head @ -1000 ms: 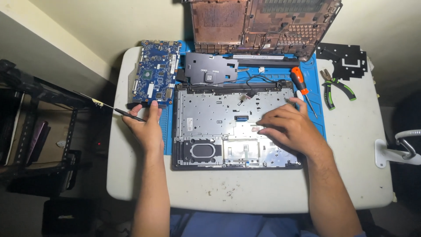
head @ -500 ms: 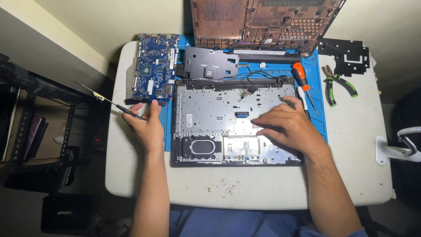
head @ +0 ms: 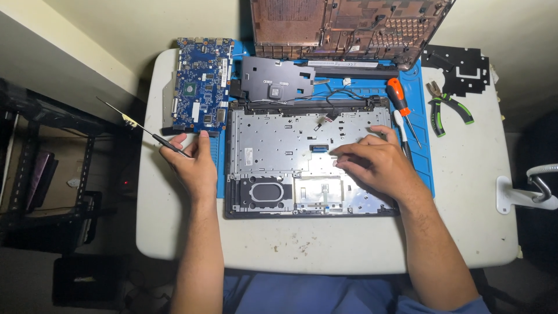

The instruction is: Disassembling a laptop to remove internal components such as the motherboard and screws.

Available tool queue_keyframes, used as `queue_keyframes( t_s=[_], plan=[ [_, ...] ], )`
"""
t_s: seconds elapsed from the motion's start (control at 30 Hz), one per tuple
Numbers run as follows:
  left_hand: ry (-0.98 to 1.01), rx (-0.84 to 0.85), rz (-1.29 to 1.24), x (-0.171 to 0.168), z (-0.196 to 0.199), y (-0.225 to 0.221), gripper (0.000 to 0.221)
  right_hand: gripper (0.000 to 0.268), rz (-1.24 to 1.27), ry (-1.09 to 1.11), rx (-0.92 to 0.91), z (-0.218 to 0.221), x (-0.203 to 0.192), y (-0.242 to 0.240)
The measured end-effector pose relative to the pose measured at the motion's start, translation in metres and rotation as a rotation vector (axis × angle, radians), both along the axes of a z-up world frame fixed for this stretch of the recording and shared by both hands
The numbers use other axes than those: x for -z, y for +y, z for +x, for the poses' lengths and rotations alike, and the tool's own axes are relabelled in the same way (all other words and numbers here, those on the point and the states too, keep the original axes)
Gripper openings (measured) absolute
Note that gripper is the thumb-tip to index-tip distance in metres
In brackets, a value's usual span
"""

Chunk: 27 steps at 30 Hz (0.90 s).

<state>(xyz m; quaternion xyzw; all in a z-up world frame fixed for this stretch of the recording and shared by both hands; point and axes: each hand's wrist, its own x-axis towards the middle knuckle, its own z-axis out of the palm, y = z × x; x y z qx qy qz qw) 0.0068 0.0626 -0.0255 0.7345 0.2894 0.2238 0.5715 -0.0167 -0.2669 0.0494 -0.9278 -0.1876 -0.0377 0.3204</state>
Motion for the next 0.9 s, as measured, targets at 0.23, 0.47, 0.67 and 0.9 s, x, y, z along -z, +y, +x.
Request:
queue_keyframes(
  t_s=[0.23,0.47,0.67,0.9],
  plan=[
    [-0.031,-0.061,0.089,-0.001,-0.008,-0.005,0.042,0.026,0.082,-0.037,0.008,0.002,0.000,-0.013],
    [-0.241,-0.003,0.291,-0.002,-0.012,-0.012,0.033,0.029,0.007,-0.066,0.138,0.007,0.014,-0.032],
    [-0.288,0.038,0.374,0.011,-0.013,-0.015,0.034,0.059,0.067,0.198,0.179,0.002,0.020,-0.014],
    [-0.319,0.049,0.406,0.014,-0.012,-0.015,0.033,0.065,0.124,0.275,0.265,0.007,0.030,-0.011]
  ],
)
